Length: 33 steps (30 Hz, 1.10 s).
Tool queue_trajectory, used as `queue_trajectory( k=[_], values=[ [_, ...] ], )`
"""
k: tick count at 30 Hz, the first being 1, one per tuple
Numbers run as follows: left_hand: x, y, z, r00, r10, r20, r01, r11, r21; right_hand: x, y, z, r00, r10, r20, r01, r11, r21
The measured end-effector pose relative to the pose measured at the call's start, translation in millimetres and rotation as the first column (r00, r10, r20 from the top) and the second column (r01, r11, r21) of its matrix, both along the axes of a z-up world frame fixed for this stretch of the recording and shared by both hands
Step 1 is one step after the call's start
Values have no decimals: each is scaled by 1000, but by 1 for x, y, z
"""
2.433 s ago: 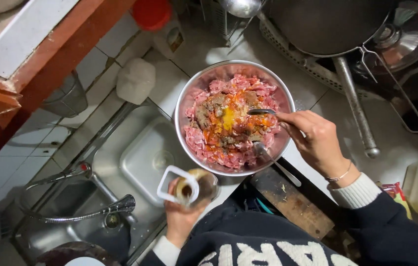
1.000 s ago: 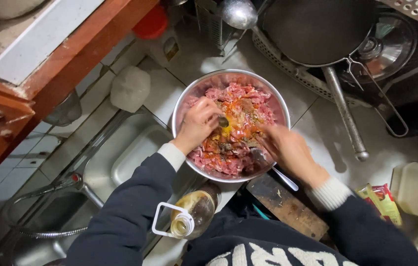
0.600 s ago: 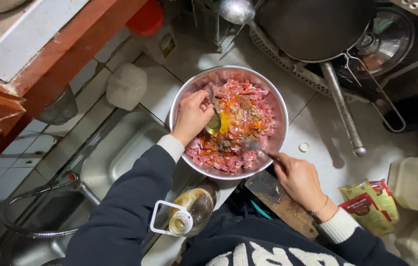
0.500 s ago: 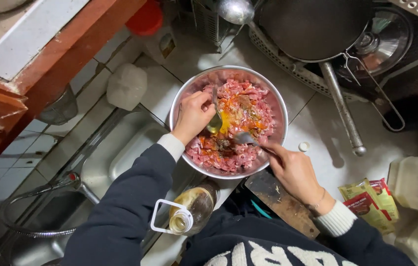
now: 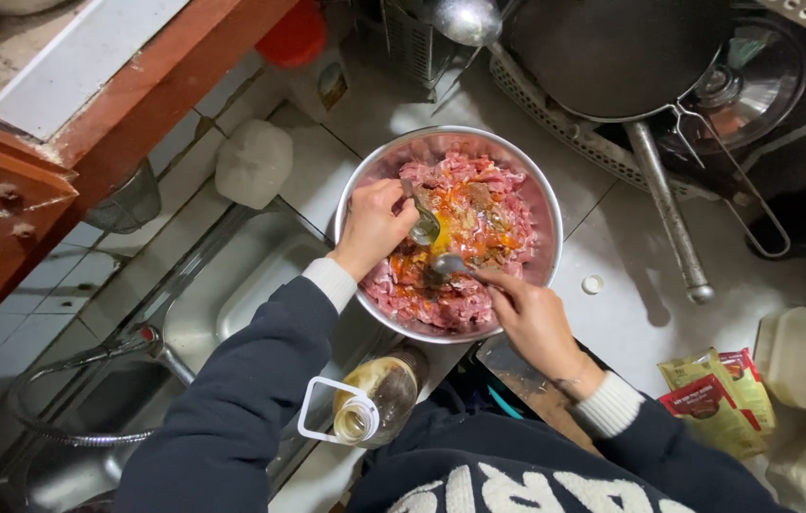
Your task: Adding liquid seasoning and various powdered spices from packets into a bowl containing ground meat and eggs.
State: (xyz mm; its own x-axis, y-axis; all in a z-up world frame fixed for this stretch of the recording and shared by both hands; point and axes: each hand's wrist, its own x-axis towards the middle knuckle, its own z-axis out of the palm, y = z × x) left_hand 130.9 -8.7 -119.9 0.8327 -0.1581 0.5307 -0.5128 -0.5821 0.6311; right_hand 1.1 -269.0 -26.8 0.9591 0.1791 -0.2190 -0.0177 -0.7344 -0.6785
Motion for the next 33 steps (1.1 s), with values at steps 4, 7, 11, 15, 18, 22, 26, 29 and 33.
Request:
queue_trajectory(
  k=[4, 7, 11, 15, 18, 22, 26, 29, 33],
  values=[
    [-3, 4, 3, 1000, 4, 10, -4, 1000, 23, -17, -32, -3, 993, -75, -91, 79, 996, 36],
    [-8, 3, 4, 999, 6, 32, -6, 1000, 18, -31, -75, -37, 984, -153, -97, 162, 982, 93],
    [-12, 4, 9, 999, -4, 41, 4, 1000, 8, -40, -101, -98, 973, -230, -24, 231, 972, 39],
    [-9, 2, 3, 998, -31, 53, 29, 999, 43, -24, -106, -97, 995, -18, 97, 32, 989, -145],
    [-10, -3, 12, 996, -49, 73, 41, 993, 109, 5, -84, -52, 907, 134, 399, -23, 963, -270],
    [-12, -14, 27, 988, -74, 137, 39, 969, 243, 58, -11, -15, 782, 87, 617, -142, 989, 41],
    [-12, -8, 27, 968, -134, 214, 43, 923, 382, 81, 40, 16, 742, 301, 599, -316, 945, -82],
    [-30, 1, 42, 964, -152, 219, 53, 915, 400, 86, 47, -15, 689, 398, 606, -316, 917, -244],
    [-42, 11, -34, 982, -179, 58, 159, 954, 254, 83, 47, -36, 639, 440, 631, -324, 898, -298]
  ],
)
